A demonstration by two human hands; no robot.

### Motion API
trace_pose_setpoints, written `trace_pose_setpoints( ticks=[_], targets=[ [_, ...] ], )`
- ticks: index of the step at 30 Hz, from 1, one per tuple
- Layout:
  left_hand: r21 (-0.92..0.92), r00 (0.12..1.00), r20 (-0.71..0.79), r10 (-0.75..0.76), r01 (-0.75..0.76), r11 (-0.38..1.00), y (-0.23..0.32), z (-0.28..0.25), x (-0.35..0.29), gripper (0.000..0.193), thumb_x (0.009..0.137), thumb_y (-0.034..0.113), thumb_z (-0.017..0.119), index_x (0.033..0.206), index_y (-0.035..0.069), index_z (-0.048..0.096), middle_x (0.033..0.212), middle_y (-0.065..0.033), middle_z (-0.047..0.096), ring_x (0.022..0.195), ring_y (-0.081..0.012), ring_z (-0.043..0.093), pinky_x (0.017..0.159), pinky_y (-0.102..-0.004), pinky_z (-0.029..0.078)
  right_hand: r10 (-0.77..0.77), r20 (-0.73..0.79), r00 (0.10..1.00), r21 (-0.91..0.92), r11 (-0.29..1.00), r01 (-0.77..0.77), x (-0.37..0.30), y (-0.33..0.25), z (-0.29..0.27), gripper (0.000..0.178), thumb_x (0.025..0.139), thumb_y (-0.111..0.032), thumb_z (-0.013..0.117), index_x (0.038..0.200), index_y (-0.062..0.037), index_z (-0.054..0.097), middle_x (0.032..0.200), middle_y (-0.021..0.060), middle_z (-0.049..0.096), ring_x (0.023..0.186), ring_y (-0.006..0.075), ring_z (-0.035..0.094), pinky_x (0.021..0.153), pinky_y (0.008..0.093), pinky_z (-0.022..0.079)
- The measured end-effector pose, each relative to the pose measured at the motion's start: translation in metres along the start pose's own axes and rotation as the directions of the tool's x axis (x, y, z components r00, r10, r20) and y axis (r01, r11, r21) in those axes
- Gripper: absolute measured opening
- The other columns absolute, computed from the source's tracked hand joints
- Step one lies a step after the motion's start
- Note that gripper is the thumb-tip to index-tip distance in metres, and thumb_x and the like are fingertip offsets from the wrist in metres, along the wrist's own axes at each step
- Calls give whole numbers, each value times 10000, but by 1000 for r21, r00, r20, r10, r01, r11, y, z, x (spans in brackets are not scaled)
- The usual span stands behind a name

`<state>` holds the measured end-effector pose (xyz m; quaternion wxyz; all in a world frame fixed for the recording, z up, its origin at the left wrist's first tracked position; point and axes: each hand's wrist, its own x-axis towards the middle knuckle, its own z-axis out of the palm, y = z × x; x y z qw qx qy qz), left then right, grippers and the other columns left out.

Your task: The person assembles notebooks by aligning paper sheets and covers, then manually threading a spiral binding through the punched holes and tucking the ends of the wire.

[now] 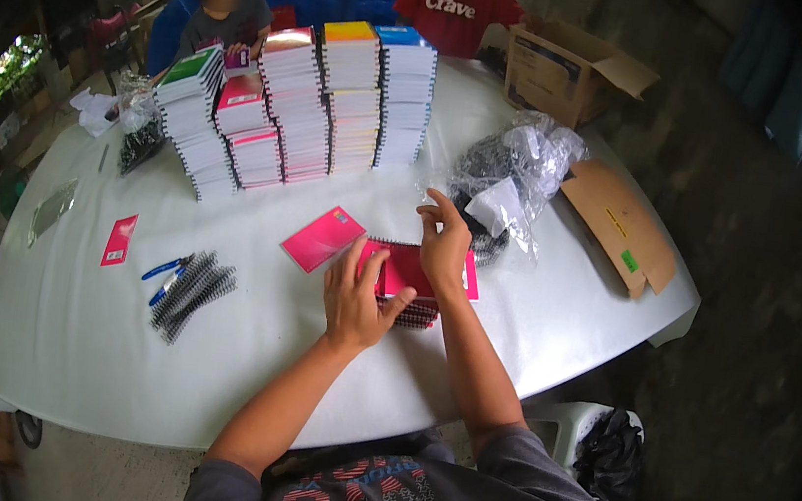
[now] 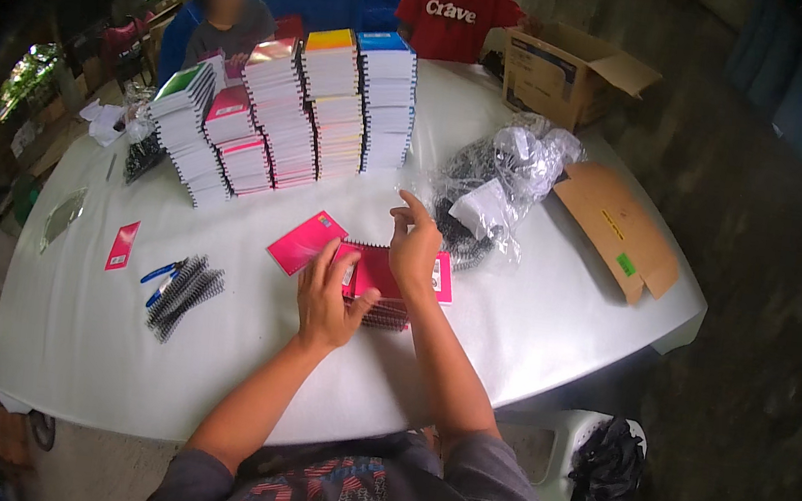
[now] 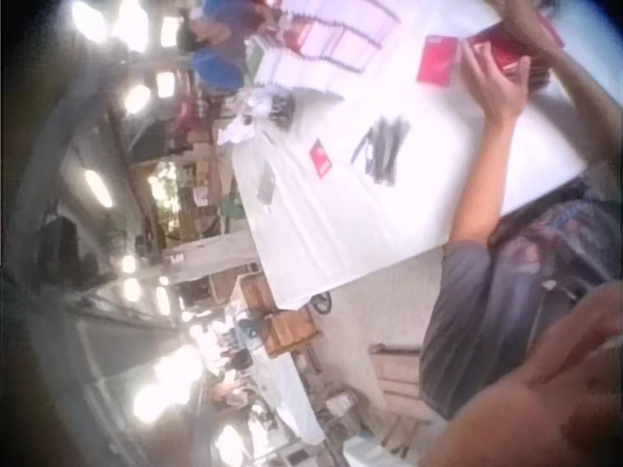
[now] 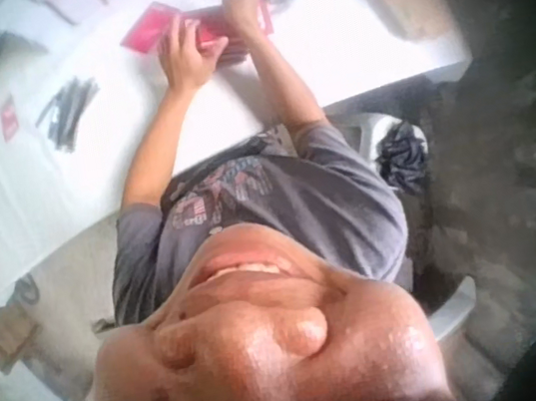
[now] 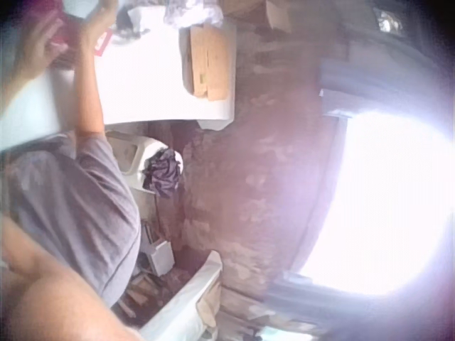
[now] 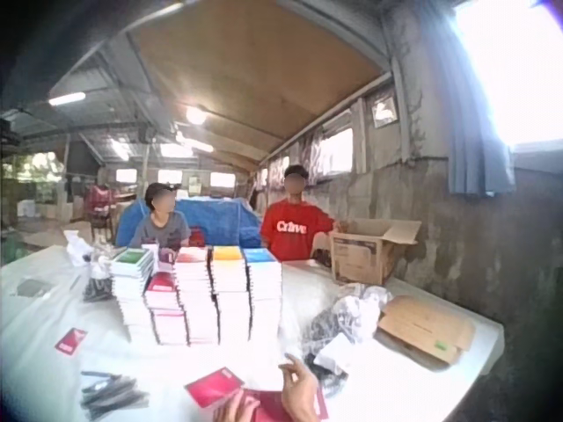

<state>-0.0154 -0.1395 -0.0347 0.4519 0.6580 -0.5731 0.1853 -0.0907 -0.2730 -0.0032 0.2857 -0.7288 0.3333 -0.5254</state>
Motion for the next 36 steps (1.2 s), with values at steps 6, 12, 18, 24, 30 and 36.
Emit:
trace_pose_setpoints(
  ticks=[6, 12, 18, 24, 30, 36],
  targets=[
    [39, 995, 60, -80, 78, 996, -17, -3, -3, 426, 792, 331, 655, 1085, 32, 571, 1144, -168, 555, 1005, -332, 544, 863, -410, 423, 121, -390, 913, 329, 944, 15, -6, -17, -20, 344, 878, -68, 525, 1216, -5, 505, 1102, 152, 597, 1006, 216, 572, 891, 323, 421],
    [33, 981, -172, -87, 94, 995, -9, 6, -2, 313, 800, 275, 649, 976, 21, 603, 1068, -136, 573, 957, -323, 548, 812, -419, 445, 392, -238, 888, 367, 883, -292, -76, 4, -36, 464, 934, -211, 484, 1299, 64, 403, 1281, 197, 483, 1159, 223, 475, 979, 309, 357],
    [-221, 966, -186, -177, 134, 966, -26, 9, -1, 182, 827, 174, 635, 862, 4, 577, 892, -125, 563, 800, -288, 556, 693, -366, 461, 225, -131, 966, 181, 963, -200, -94, -10, -15, 434, 911, -229, 545, 1241, 41, 464, 1224, 185, 508, 1070, 245, 532, 906, 323, 419],
    [-341, 928, -184, -325, 250, 906, -35, 16, -9, 217, 858, 203, 620, 785, 9, 554, 759, -83, 557, 655, -186, 506, 602, -309, 423, 255, -271, 928, 81, 967, -242, -102, -3, -7, 463, 877, -282, 588, 1196, 23, 448, 1145, 177, 463, 1078, 271, 460, 903, 349, 383],
    [-444, 778, -200, -595, 469, 763, -29, 20, -14, 297, 866, 292, 611, 882, 6, 532, 758, -79, 558, 662, -189, 520, 625, -315, 436, 480, -195, 855, 291, 861, -417, -103, -5, -4, 509, 895, -296, 560, 1239, 45, 402, 1202, 179, 463, 1106, 259, 461, 951, 355, 350],
    [-657, 771, -23, -637, 468, 590, -6, 16, -13, 340, 911, 226, 535, 1094, -60, 559, 990, -157, 621, 900, -215, 604, 793, -311, 474, 514, -186, 837, 490, 788, -374, -86, -1, 2, 412, 912, -248, 524, 1249, -11, 519, 938, 95, 642, 819, 114, 583, 740, 238, 462]
  ],
)
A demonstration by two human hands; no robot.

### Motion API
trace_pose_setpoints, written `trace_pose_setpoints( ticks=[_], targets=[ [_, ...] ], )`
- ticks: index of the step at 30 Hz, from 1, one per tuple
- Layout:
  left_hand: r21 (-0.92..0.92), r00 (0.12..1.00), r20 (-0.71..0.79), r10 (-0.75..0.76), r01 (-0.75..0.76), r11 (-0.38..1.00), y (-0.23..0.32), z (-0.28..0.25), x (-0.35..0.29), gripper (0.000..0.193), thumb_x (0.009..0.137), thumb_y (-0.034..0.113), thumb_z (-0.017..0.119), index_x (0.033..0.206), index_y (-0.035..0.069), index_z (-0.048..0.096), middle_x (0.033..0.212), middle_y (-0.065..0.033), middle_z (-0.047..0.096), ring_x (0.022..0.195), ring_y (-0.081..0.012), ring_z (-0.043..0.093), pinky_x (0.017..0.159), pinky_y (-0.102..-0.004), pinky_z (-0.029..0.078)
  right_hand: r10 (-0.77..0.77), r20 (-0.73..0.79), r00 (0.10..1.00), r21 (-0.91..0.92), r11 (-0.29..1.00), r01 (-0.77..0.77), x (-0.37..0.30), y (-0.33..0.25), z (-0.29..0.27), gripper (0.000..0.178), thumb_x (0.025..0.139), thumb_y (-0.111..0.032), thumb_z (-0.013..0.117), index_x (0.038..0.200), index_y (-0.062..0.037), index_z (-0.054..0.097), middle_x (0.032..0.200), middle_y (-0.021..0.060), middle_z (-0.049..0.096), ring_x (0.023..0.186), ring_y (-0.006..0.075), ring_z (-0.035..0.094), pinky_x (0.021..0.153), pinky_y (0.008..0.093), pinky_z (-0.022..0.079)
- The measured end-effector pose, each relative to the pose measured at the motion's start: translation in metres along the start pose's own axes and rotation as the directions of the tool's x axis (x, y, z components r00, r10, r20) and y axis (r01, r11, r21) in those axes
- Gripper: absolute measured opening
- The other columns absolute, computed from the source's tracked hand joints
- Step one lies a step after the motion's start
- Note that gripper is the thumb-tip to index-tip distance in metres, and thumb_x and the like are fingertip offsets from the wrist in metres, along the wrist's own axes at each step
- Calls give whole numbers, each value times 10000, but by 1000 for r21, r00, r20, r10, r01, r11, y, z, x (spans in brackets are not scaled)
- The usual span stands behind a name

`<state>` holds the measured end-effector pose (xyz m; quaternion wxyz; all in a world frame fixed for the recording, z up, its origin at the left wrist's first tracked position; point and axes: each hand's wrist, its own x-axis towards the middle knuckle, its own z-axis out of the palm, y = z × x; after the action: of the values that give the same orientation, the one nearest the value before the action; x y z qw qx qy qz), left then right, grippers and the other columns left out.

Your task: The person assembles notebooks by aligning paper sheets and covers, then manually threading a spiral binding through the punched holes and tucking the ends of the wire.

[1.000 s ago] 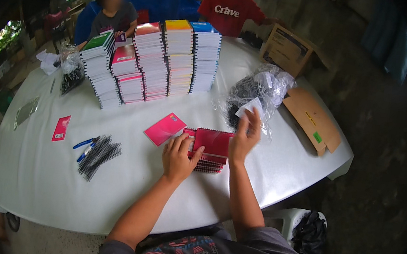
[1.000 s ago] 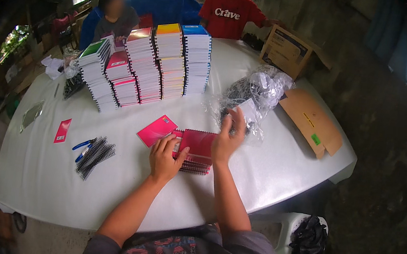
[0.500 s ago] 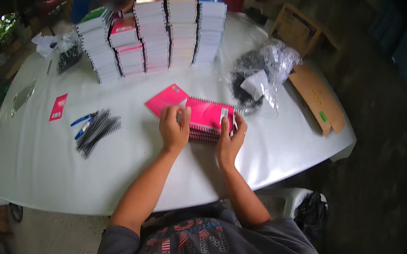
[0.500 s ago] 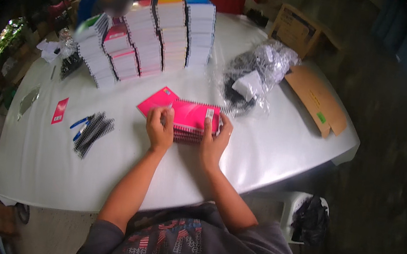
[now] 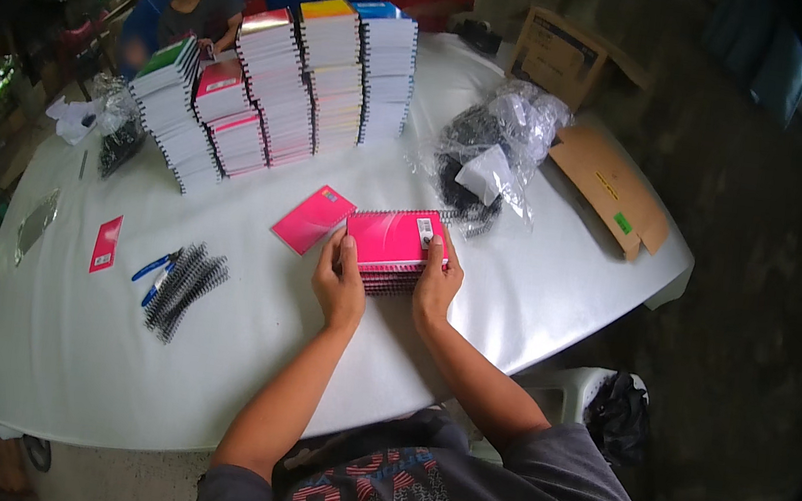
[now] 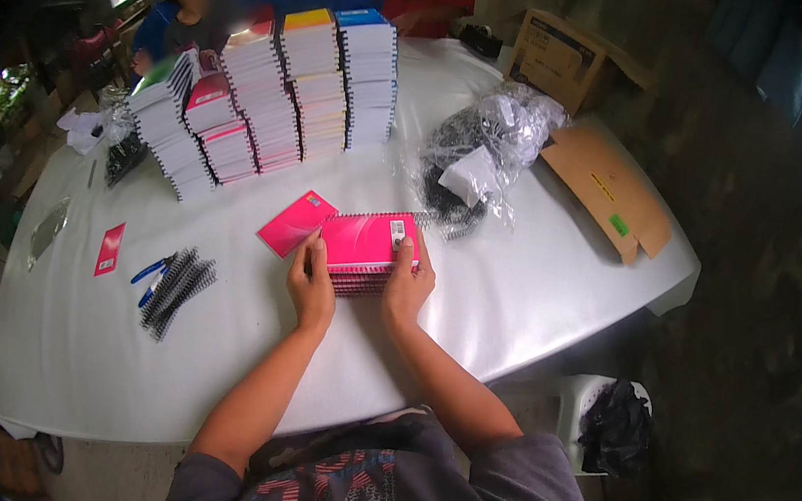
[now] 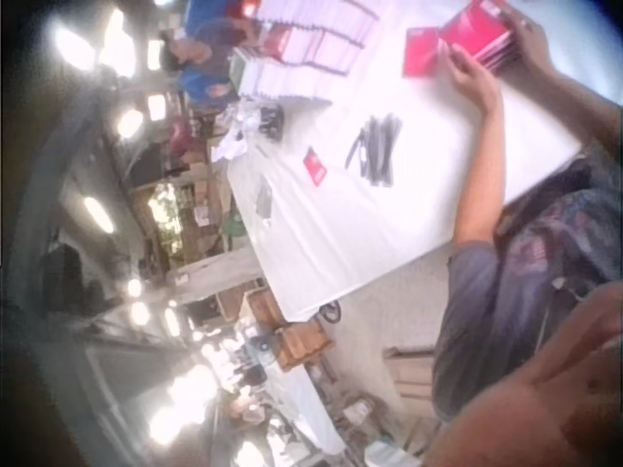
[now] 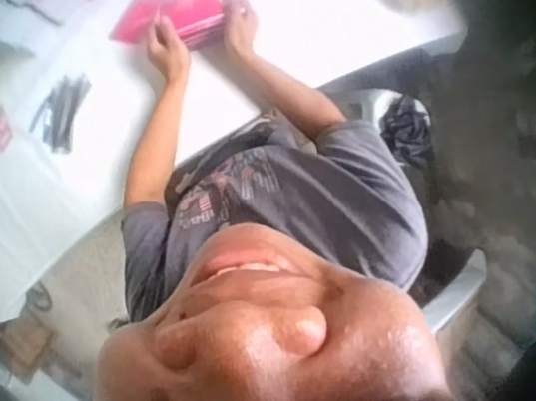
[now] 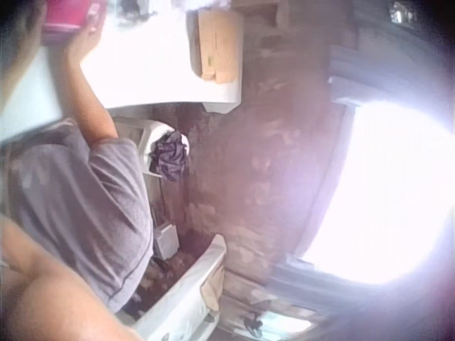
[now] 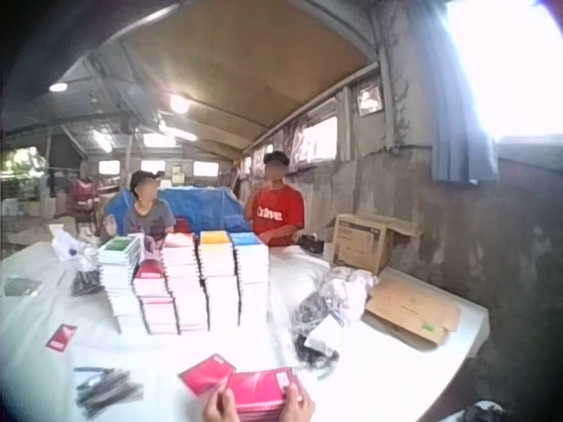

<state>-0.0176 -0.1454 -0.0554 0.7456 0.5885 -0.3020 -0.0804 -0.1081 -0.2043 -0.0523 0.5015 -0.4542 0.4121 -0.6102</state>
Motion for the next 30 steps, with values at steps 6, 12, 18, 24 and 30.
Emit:
trace_pose_setpoints(
  ticks=[6, 12, 18, 24, 30],
  targets=[
    [40, 1000, -10, 28, -28, 999, -3, -1, 1, 305, 913, 178, 524, 1092, -67, 552, 1027, -177, 617, 947, -216, 603, 820, -320, 475, 4, 2, 1000, -135, 991, -4, 10, 2, 6, 379, 912, -237, 521, 1220, -17, 550, 753, 31, 600, 637, 67, 473, 594, 234, 414],
    [140, 993, -111, 46, -30, 990, -19, -19, 40, 263, 887, 165, 542, 1084, -10, 553, 1025, -154, 601, 984, -260, 573, 860, -349, 441, -75, 1, 997, -122, 990, 75, 6, -1, 6, 346, 908, -231, 517, 1150, 12, 565, 924, 98, 629, 759, 120, 570, 693, 243, 459],
    [573, 901, 434, 24, -296, 764, -18, -41, 103, 424, 794, 238, 642, 1151, 40, 526, 1153, -181, 526, 1110, -332, 482, 953, -399, 389, -139, -25, 990, -179, 975, 133, 13, 2, -2, 519, 898, -292, 510, 1303, -2, 365, 1299, 167, 417, 1205, 269, 377, 999, 398, 292],
    [829, 807, 516, -288, -384, 407, -67, -41, 130, 795, 746, 410, 685, 1383, 168, 276, 1331, -169, 367, 1232, -385, 334, 1012, -488, 322, -399, 3, 917, -407, 837, 366, 8, -3, -4, 542, 868, -279, 519, 1313, -18, 350, 1297, 167, 401, 1235, 301, 320, 1054, 431, 168],
    [832, 770, 534, -349, -407, 377, -24, -54, 106, 730, 793, 370, 642, 1386, 157, 275, 1282, -162, 408, 1177, -365, 378, 965, -482, 358, -653, 151, 742, -310, 681, 663, 1, -11, -11, 566, 801, -145, 580, 1295, -4, 341, 1310, 184, 383, 1234, 337, 296, 1026, 443, 189]
  ],
)
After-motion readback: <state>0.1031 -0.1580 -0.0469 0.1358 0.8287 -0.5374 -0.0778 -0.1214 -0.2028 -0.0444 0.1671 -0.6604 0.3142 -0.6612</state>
